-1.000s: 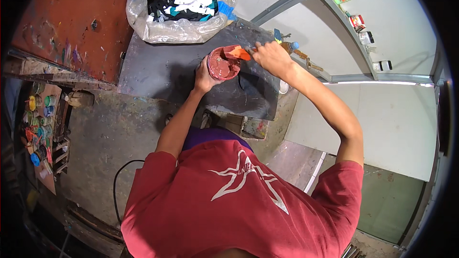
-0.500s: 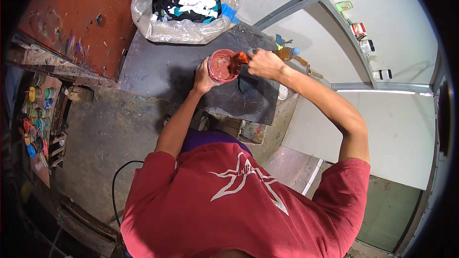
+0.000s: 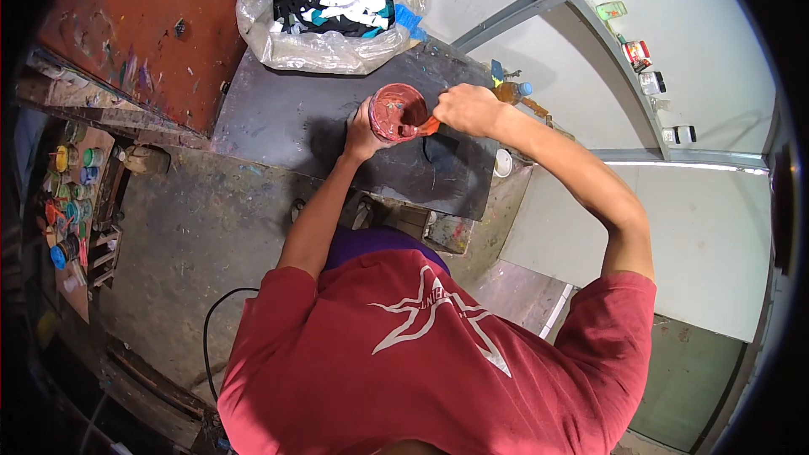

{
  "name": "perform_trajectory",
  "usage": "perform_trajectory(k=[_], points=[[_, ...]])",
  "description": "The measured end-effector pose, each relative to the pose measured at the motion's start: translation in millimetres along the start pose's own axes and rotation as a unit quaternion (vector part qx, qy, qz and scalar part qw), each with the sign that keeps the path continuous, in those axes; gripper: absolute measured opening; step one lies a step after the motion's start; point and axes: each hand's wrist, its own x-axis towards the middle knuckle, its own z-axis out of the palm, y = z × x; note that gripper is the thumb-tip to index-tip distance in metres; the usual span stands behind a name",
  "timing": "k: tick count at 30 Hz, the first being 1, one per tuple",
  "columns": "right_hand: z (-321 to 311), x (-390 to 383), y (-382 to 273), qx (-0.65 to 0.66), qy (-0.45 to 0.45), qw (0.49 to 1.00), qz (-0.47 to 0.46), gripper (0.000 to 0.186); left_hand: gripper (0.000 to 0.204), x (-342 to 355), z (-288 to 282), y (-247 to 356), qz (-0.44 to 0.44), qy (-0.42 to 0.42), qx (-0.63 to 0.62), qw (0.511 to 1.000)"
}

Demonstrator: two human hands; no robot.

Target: Mixing red ink in a small container using a spatula at a workbench.

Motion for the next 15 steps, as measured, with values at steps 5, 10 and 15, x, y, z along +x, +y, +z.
perform_trajectory(k=[5,10,15], points=[[51.5,-25.9,17.2,0.218,0.122,0.964,0.090,0.033,0.109,0.1,-1.5,3.4,0.019,-0.007,-0.040,0.999],[72.9,-53.4,-0.2,0.290,0.141,0.935,0.145,0.048,0.108,-2.6,0.5,-1.4,0.019,-0.006,-0.066,0.998],[99.6,-62.1,-36.4,0.251,0.295,0.882,0.268,0.059,0.109,1.5,-7.2,15.1,-0.004,-0.019,-0.108,0.994]])
